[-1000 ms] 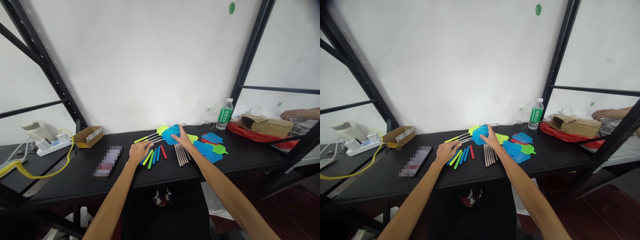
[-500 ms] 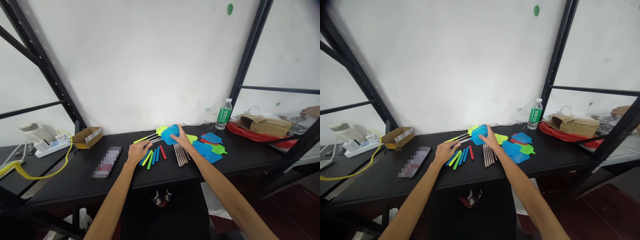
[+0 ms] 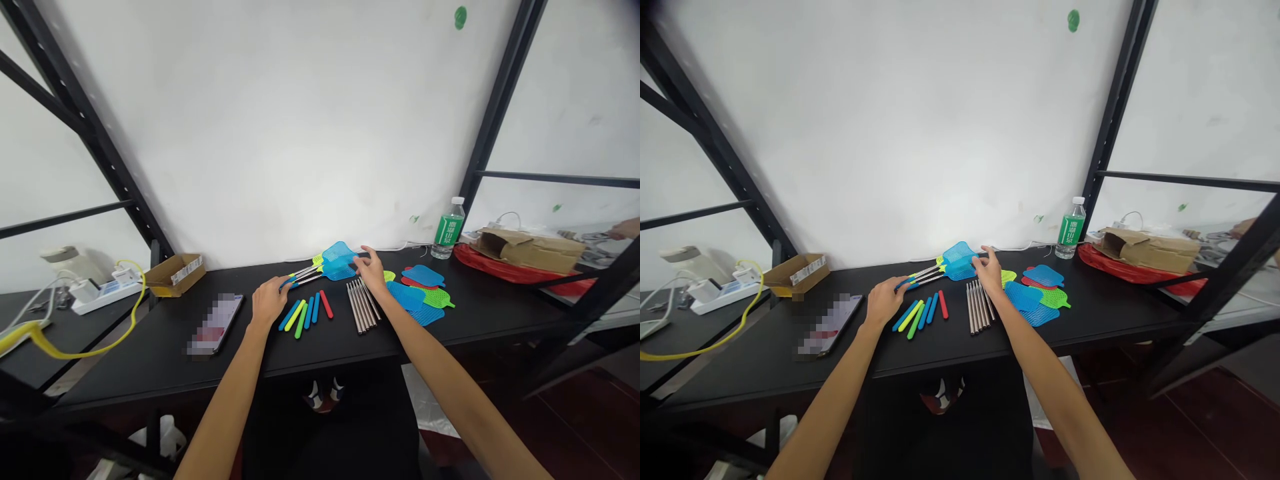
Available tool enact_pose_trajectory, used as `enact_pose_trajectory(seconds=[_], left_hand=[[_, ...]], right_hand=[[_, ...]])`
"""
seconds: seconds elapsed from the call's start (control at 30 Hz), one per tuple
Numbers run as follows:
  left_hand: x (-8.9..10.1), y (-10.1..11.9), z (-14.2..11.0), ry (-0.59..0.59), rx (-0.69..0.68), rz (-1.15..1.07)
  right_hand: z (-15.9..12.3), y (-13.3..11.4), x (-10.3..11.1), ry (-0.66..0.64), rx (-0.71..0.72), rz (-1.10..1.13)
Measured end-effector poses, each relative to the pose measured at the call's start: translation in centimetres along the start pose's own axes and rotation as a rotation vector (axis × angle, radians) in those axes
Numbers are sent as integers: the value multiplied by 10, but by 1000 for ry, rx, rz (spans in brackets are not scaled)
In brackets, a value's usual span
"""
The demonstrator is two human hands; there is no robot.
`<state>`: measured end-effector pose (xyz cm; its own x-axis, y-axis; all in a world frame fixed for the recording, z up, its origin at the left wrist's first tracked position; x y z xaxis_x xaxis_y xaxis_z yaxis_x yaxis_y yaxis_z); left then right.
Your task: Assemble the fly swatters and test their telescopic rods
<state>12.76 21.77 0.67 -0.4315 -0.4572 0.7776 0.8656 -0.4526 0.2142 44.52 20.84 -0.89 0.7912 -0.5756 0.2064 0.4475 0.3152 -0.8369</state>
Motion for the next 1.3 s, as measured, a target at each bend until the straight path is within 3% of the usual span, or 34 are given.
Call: enact_pose_trajectory(seconds=[0.13,0.53,0.7,0.87,1.07,1.3], left_hand=[[-6,-5,1,-21,-2,20],[-29,-7,0,-111,-50,95],[-27,-5,1,-98,-48,87],[-14,6,0,-72,-39,24],[-16,15,-3,-202,-31,15],[-23,12,-7,-314,-36,-29]], right_hand=[[-1,2,8,84,-42,-21],[-3,-2,5,50,-11,-79],[-4,-6,-3,-23,53,-177],[-14,-16,-21,-207,166,-453],[-26,-20,-35,-308,263,-750],[-29,-17,-43,-333,285,-869]])
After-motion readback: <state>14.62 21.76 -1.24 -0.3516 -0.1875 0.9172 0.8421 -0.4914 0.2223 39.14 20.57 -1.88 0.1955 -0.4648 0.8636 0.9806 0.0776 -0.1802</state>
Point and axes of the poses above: each hand's wrist, its own z-axis towards the middle knuckle, its own x-axis out of the back of the hand, y = z × x, the point moved 9 cm from there along z, towards the middle knuckle, and after that the axes turned 3 degrees about y, right-handed, at the moved point
